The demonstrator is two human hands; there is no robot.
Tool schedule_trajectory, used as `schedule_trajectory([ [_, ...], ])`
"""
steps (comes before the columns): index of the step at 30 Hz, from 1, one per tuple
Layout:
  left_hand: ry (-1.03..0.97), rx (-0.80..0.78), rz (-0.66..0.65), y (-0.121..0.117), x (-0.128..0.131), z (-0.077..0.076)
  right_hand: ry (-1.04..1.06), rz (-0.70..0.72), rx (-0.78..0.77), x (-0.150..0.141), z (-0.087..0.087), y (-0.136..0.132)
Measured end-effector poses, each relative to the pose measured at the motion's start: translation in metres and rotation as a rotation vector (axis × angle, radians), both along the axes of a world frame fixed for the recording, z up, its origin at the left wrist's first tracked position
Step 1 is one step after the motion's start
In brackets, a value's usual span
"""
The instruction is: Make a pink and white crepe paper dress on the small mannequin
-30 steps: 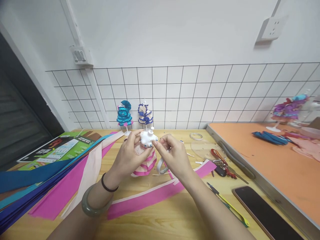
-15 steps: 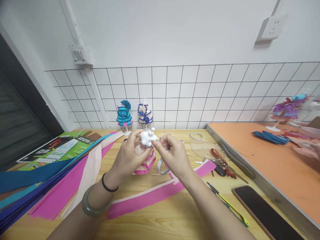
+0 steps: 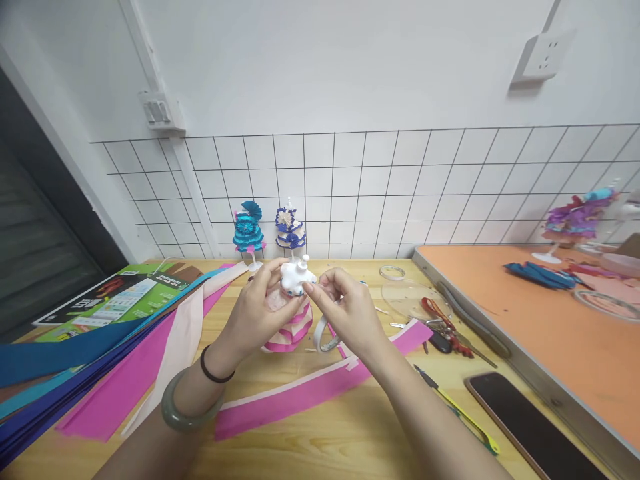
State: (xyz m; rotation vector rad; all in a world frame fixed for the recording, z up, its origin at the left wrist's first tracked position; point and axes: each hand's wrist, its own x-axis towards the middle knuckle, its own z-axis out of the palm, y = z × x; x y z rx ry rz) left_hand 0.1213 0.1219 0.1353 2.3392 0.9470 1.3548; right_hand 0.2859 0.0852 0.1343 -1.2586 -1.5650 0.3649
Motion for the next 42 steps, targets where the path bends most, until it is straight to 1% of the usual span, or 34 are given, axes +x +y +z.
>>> schedule_trajectory([
  [3,0.018,0.078,0.039,0.001,-0.001,0.002,0.003,0.017,-0.010,0.001,0.001,0.000],
  [6,0.012,0.127,0.033,0.003,-0.001,0.001,0.006,0.024,-0.023,0.001,0.001,0.000],
  [9,-0.007,0.096,0.024,0.003,-0.002,0.001,-0.003,0.020,-0.026,0.002,0.001,0.000],
  [12,-0.032,0.020,0.023,0.001,-0.002,-0.001,-0.003,0.024,-0.011,0.003,0.001,-0.001],
  [14,-0.058,0.022,0.015,0.000,-0.002,-0.002,0.014,0.031,-0.010,0.003,0.002,-0.002],
  [16,-0.071,0.112,0.015,0.000,-0.002,-0.004,0.028,0.030,-0.011,0.004,0.003,-0.004],
  [19,-0.022,0.303,0.010,0.000,-0.002,-0.004,0.037,0.022,0.012,0.004,0.006,-0.007],
  [22,0.040,0.390,-0.016,-0.001,-0.002,-0.001,0.051,0.052,0.017,0.005,0.008,-0.008],
  [26,0.083,0.396,-0.026,-0.004,-0.001,0.003,0.058,0.094,0.019,0.008,0.009,-0.008],
  [33,0.154,0.381,-0.001,-0.003,-0.002,0.003,0.032,0.084,0.031,0.011,0.008,-0.008],
  [38,0.146,0.401,0.026,0.000,-0.004,0.004,-0.044,0.092,0.012,0.014,0.011,-0.011],
  [42,0.154,0.433,0.029,0.002,-0.004,0.003,-0.105,0.090,0.042,0.014,0.016,-0.016],
])
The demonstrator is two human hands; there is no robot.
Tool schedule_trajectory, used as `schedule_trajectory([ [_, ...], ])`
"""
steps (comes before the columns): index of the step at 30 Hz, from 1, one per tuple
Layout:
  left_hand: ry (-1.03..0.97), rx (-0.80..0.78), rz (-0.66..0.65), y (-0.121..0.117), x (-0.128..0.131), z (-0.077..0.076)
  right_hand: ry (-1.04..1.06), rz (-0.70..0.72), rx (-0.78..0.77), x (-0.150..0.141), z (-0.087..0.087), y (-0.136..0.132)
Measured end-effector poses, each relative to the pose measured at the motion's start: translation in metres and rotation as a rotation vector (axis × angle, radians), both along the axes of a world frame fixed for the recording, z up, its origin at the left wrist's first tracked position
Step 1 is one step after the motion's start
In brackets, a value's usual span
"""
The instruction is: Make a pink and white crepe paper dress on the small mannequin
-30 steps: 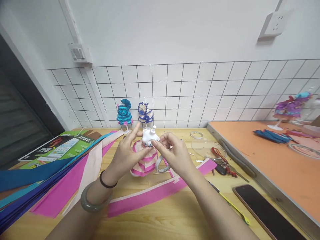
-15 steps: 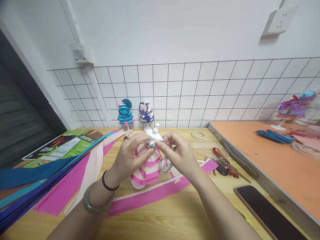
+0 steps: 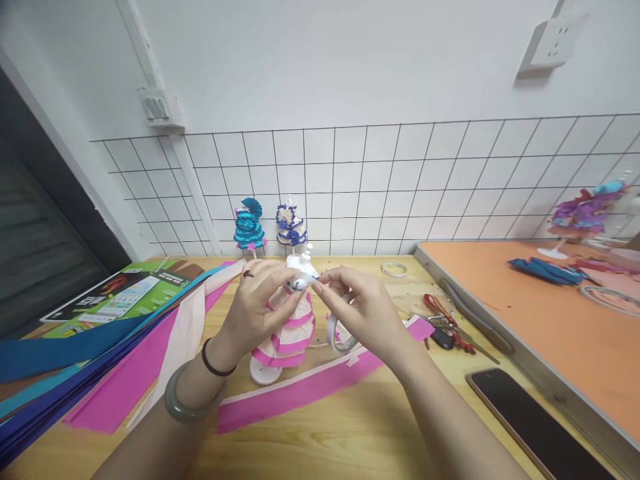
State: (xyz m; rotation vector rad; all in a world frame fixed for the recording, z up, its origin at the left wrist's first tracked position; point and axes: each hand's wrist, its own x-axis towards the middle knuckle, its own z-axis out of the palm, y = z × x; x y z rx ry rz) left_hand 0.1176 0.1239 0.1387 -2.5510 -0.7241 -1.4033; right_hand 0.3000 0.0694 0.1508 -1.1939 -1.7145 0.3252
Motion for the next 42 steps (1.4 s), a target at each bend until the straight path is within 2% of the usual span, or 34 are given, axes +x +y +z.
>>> schedule_trajectory([
  [3,-0.031,-0.007,-0.045,0.001,0.001,0.000,-0.001,-0.009,-0.018,0.000,0.004,-0.003],
  [10,-0.083,-0.081,-0.120,0.000,0.002,-0.001,0.121,0.009,-0.165,0.002,0.005,-0.001],
  [18,-0.123,-0.197,-0.194,-0.001,0.003,-0.002,0.241,0.071,-0.197,0.005,0.004,0.002],
  [25,-0.186,-0.355,-0.188,-0.001,0.002,-0.008,0.279,0.120,-0.205,0.011,0.002,0.007],
  [30,-0.219,-0.462,-0.304,-0.001,0.002,-0.007,0.322,0.192,-0.254,0.015,0.003,0.007],
  [38,-0.222,-0.532,-0.459,0.005,0.000,-0.011,0.361,0.263,-0.326,0.021,0.006,0.006],
  [42,-0.222,-0.668,-0.535,0.004,-0.002,-0.012,0.355,0.317,-0.355,0.023,0.006,0.007],
])
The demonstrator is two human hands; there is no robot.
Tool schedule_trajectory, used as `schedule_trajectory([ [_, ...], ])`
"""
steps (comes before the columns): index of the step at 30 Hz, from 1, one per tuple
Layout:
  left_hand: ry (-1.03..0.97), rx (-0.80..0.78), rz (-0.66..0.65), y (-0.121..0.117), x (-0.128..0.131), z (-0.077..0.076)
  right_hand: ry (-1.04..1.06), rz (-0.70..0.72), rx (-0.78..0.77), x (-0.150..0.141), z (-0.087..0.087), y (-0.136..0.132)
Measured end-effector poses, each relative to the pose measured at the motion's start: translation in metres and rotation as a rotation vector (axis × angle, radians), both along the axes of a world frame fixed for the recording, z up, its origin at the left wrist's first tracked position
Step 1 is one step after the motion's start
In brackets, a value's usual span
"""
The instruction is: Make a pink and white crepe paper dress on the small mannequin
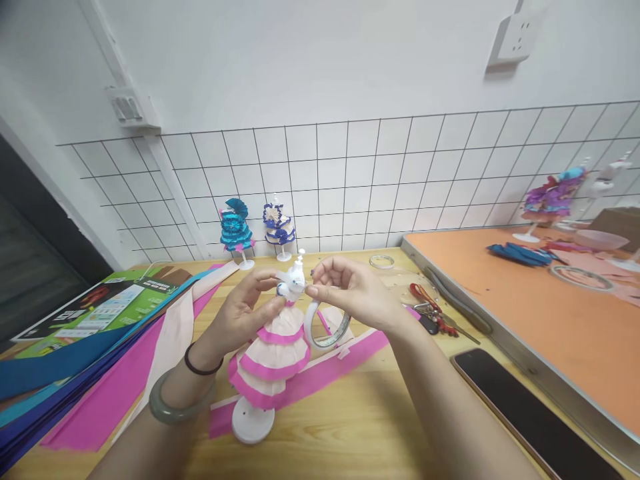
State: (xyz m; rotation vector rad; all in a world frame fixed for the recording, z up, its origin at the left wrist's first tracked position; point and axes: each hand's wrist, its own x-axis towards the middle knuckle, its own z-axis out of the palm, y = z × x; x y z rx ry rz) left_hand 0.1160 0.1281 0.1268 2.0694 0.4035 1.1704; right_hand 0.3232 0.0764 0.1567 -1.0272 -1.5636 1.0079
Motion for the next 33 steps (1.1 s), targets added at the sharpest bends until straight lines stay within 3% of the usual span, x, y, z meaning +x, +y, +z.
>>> schedule_trajectory([
  [10,-0.051,-0.422,-0.310,0.004,-0.002,-0.001,-0.093,0.022,-0.094,0.003,0.005,-0.007],
  [17,-0.074,-0.613,-0.407,0.001,-0.001,0.004,-0.053,0.074,-0.170,0.002,0.003,-0.004],
  [27,-0.090,-0.756,-0.506,0.001,-0.004,0.000,0.019,0.175,-0.285,0.002,0.000,0.001],
  [33,-0.057,-0.770,-0.599,0.003,-0.006,0.001,0.012,0.245,-0.260,0.001,-0.005,0.005],
])
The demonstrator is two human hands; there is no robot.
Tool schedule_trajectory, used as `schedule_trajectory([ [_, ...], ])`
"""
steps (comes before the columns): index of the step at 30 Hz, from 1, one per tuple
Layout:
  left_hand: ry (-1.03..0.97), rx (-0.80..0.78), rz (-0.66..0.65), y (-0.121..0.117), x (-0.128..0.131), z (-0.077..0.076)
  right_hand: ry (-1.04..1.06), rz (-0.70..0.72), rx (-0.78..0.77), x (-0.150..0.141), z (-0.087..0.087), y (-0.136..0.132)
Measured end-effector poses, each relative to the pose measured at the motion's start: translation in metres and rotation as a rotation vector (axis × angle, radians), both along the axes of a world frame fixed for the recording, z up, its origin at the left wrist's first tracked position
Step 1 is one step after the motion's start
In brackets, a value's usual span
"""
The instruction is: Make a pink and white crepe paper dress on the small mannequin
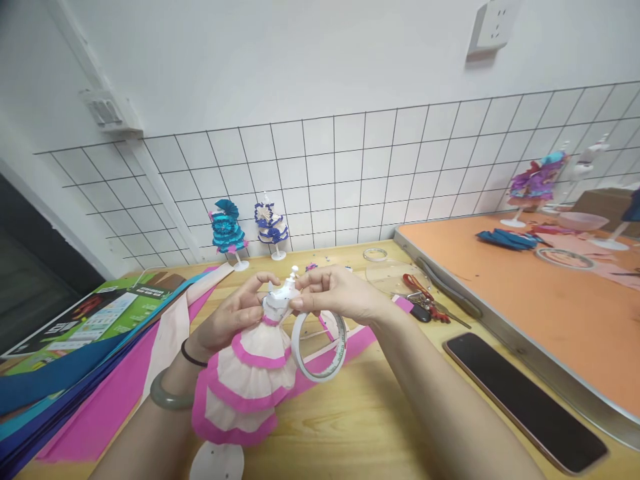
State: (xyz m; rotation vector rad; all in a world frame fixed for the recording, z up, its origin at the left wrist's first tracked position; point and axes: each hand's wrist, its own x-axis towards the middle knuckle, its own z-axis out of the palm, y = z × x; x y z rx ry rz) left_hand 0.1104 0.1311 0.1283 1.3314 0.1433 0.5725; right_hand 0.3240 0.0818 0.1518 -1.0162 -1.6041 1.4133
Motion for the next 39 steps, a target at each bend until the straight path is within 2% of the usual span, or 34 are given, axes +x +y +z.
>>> schedule_trajectory([
  [7,0.147,0.243,0.103,0.003,-0.005,0.004,-0.097,-0.128,0.089,-0.008,0.001,-0.007],
  [12,0.138,0.311,0.103,0.000,-0.008,0.008,-0.103,-0.218,0.135,-0.012,0.005,-0.014],
  [17,0.082,0.298,0.122,0.000,-0.004,0.008,-0.168,-0.300,0.157,-0.013,0.011,-0.019],
  [21,0.037,0.247,0.132,0.005,-0.002,0.003,-0.211,-0.310,0.167,-0.011,0.014,-0.022],
  [29,-0.031,0.206,0.366,0.000,0.004,0.007,-0.193,-0.292,0.162,-0.011,0.011,-0.024],
  [35,-0.100,0.193,0.352,-0.005,0.007,0.009,-0.167,-0.268,0.150,-0.018,0.017,-0.029],
  [39,-0.103,0.252,0.445,-0.004,0.004,0.011,-0.216,-0.299,0.167,-0.015,0.016,-0.026],
])
